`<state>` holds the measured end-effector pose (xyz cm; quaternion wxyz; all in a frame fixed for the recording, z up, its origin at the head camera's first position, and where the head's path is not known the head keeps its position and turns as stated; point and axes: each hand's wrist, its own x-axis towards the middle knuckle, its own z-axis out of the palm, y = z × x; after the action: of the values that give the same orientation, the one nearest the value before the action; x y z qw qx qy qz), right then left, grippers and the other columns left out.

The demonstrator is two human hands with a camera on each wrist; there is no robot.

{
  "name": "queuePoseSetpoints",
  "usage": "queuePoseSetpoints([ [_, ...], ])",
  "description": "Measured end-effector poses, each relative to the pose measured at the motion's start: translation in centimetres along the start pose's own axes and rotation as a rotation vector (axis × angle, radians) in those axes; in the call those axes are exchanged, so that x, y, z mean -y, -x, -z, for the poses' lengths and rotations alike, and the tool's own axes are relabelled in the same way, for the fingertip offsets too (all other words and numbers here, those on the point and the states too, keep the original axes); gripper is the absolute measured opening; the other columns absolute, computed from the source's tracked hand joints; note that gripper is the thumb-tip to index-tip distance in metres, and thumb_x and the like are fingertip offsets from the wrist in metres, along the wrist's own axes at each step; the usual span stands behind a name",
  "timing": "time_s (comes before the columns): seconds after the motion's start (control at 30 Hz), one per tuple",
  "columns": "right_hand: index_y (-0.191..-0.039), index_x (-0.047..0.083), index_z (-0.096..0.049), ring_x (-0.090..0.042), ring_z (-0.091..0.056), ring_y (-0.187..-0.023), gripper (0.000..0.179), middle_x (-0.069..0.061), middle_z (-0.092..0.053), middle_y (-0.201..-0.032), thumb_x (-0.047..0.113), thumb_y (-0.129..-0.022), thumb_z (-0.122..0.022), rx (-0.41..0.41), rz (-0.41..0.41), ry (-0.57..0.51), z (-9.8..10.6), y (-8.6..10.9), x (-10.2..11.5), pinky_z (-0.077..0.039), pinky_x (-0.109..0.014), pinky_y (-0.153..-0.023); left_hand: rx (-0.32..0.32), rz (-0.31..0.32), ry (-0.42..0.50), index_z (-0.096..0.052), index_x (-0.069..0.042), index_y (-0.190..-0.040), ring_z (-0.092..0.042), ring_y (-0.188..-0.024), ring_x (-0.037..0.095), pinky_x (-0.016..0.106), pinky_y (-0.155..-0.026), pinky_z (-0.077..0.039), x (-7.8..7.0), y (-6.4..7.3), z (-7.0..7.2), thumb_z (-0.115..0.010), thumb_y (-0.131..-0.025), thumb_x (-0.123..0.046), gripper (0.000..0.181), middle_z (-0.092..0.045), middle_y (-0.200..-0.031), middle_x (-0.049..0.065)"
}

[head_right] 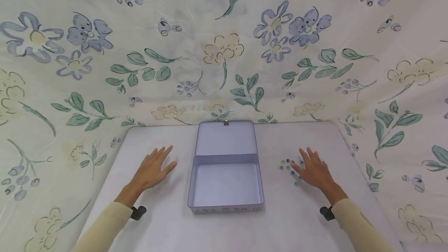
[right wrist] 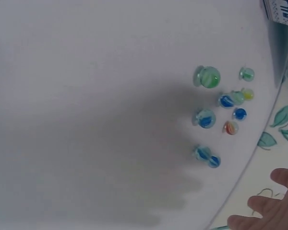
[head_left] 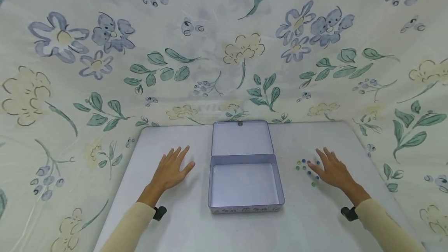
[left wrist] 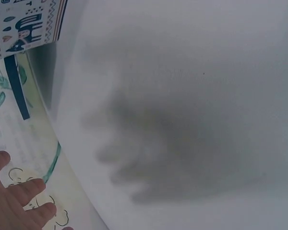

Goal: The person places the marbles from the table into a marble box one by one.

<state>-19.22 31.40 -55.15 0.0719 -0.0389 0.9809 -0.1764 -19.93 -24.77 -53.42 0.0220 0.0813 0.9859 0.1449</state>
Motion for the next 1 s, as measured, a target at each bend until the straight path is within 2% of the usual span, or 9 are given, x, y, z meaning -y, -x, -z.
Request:
queuePoseSetpoints([
  [0.17,-0.151,-0.007,-0.029,-0.065,-0.02,-0.139,0.083,-0.042,-0.019,-0.154,0.056,-0.1,-0.047,0.002,-0.002,-0.021,-0.2,0.5,-0.2,-0.028,-0.083,-0.099,0.003,-0.012,0.019,-0.032,-0.016,-0.157,-0.025,-0.148,0.05,0.069,-0.119,-0.018,-0.5,0.6,-0.3,-0.047,-0.097,-0.059,0.076,-0.036,-0.158,0.023],
  [0.4,-0.148,-0.009,-0.031,-0.064,-0.029,-0.135,0.076,-0.043,-0.026,-0.15,0.049,-0.102,-0.049,-0.03,-0.002,-0.048,-0.6,1.0,-1.0,-0.034,-0.08,-0.097,0.022,-0.046,0.12,-0.032,-0.017,-0.158,-0.026,-0.149,0.046,0.064,-0.121,-0.021,-1.8,1.2,-0.8,-0.049,-0.099,-0.055,0.072,-0.035,-0.159,0.022],
  [0.53,-0.146,-0.01,-0.034,-0.061,-0.036,-0.131,0.071,-0.042,-0.033,-0.145,0.043,-0.102,-0.05,-0.035,-0.041,-0.081,-1.2,1.3,-1.8,-0.038,-0.073,-0.1,0.049,-0.083,0.165,-0.033,-0.022,-0.158,-0.026,-0.15,0.043,0.063,-0.12,-0.023,-2.6,1.5,-1.3,-0.052,-0.099,-0.05,0.068,-0.035,-0.16,0.02],
  [0.73,-0.145,-0.011,-0.036,-0.059,-0.038,-0.13,0.066,-0.041,-0.037,-0.141,0.035,-0.101,-0.053,-0.041,-0.081,-0.132,-1.8,1.6,-2.2,-0.039,-0.069,-0.103,0.104,-0.124,0.228,-0.033,-0.031,-0.157,-0.023,-0.152,0.039,0.068,-0.116,-0.025,-3.0,1.9,-2.3,-0.052,-0.1,-0.049,0.063,-0.032,-0.163,0.013],
  [1.0,-0.138,-0.011,-0.045,-0.053,-0.051,-0.118,0.052,-0.038,-0.049,-0.129,0.021,-0.099,-0.059,-0.08,-0.078,-0.138,-2.5,1.6,-2.8,-0.049,-0.062,-0.094,0.174,-0.124,0.389,-0.032,-0.025,-0.157,-0.02,-0.153,0.036,0.06,-0.122,-0.022,-3.1,2.0,-3.8,-0.047,-0.1,-0.054,0.066,-0.028,-0.165,0.009],
])
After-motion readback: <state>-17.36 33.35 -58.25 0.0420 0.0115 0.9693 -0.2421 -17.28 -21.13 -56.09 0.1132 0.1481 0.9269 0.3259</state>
